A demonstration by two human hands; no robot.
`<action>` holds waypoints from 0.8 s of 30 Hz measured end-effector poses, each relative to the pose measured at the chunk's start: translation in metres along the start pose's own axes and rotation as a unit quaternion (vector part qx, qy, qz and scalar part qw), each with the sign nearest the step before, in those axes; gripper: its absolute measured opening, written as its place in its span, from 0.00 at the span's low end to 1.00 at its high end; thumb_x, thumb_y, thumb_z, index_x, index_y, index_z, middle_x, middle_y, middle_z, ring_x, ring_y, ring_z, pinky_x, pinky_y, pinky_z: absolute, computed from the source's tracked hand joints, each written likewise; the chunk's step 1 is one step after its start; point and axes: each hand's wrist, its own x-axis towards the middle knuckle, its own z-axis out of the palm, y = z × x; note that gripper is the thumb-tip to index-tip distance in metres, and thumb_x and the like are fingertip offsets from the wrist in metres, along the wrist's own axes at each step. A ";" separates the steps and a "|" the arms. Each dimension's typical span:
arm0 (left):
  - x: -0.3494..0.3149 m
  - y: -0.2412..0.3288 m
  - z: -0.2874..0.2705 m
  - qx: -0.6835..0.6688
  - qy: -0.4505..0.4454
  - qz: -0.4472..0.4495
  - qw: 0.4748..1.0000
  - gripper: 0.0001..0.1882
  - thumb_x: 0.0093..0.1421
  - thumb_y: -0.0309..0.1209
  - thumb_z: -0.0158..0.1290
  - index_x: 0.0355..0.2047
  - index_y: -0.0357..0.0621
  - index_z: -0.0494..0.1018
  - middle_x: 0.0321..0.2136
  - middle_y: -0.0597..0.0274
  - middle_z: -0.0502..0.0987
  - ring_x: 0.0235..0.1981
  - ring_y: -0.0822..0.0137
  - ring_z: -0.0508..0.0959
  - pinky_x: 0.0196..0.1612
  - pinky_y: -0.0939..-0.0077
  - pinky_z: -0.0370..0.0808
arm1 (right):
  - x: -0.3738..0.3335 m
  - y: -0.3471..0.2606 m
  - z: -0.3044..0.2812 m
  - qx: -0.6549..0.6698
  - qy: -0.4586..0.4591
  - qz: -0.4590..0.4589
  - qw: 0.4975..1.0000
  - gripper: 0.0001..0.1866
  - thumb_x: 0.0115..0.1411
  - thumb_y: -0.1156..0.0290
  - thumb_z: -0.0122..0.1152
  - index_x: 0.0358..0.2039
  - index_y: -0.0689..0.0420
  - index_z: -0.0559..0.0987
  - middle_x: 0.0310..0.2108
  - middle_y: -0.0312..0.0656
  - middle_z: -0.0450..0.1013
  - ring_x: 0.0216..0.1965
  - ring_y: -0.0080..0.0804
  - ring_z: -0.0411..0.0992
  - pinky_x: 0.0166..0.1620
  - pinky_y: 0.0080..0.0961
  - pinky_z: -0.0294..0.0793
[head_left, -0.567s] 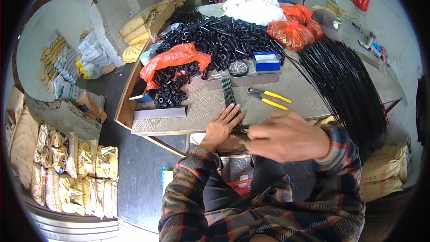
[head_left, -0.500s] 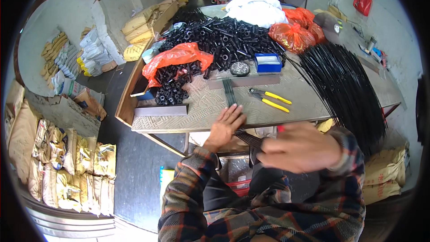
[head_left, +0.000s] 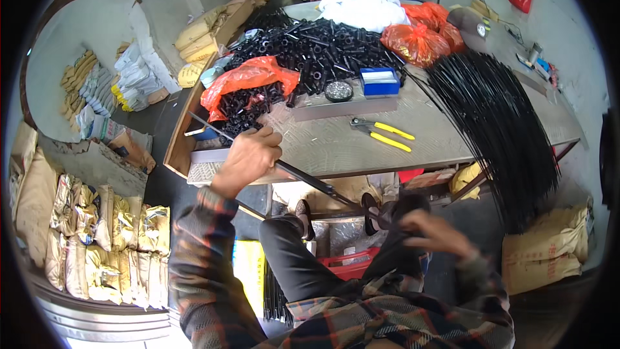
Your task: Assembling small plastic components onto the ends of black tubes using a template and pliers.
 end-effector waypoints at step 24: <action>-0.043 0.155 0.069 -0.314 0.201 -0.233 0.898 0.06 0.49 0.27 0.58 0.24 0.41 0.72 0.20 0.63 0.71 0.23 0.66 0.71 0.29 0.72 0.67 | 0.099 0.014 0.150 0.340 -0.015 -0.054 0.939 0.21 0.58 0.53 0.55 0.39 0.59 0.77 0.31 0.46 0.76 0.32 0.32 0.74 0.36 0.30 0.71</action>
